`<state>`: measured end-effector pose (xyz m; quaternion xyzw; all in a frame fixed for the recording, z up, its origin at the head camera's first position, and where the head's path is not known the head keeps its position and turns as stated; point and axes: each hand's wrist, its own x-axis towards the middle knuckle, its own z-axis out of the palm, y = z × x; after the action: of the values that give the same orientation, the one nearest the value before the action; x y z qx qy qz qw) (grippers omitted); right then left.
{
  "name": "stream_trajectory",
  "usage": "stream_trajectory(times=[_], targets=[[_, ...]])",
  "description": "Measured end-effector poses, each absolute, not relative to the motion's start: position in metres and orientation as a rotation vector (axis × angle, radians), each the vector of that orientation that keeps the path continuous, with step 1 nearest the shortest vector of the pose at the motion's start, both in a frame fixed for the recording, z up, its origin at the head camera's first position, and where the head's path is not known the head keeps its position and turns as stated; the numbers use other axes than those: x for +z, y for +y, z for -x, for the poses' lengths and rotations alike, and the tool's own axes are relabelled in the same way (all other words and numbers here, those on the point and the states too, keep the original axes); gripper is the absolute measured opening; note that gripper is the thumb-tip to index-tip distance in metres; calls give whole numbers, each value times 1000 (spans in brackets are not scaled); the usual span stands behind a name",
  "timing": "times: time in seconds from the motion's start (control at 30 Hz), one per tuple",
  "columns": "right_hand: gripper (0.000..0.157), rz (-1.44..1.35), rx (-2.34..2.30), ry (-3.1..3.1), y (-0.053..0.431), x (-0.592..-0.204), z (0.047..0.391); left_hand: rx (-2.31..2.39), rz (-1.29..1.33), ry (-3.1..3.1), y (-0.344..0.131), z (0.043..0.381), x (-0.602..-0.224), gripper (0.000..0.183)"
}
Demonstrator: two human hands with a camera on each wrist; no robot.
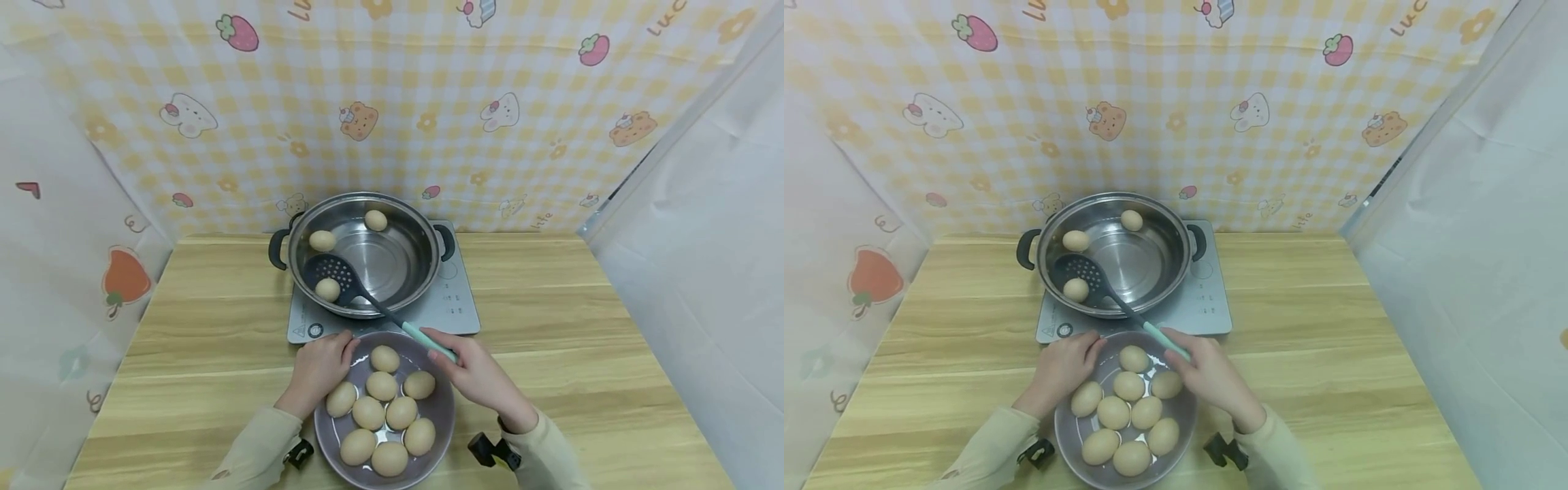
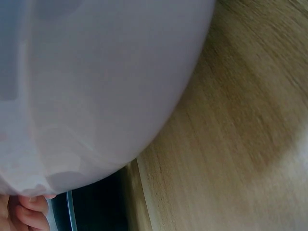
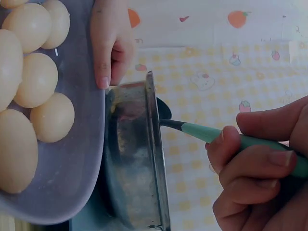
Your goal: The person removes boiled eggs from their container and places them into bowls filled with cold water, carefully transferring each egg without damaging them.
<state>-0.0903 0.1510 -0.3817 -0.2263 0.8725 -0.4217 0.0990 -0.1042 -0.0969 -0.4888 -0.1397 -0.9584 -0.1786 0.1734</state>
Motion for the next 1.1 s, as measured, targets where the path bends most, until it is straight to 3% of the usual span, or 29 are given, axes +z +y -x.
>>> stream_trajectory(times=[0.33, 0.8, 1.1], targets=[[32, 593, -1544, 2253, 153, -384, 98, -492, 387, -2704, -99, 103, -491, 23], [42, 240, -1777, 1988, 187, -381, 90, -486, 404, -2693, -98, 104, -490, 23], [28, 377, -1854, 2124, 221, -377, 62, -473, 408, -2703, -98, 104, -491, 24]])
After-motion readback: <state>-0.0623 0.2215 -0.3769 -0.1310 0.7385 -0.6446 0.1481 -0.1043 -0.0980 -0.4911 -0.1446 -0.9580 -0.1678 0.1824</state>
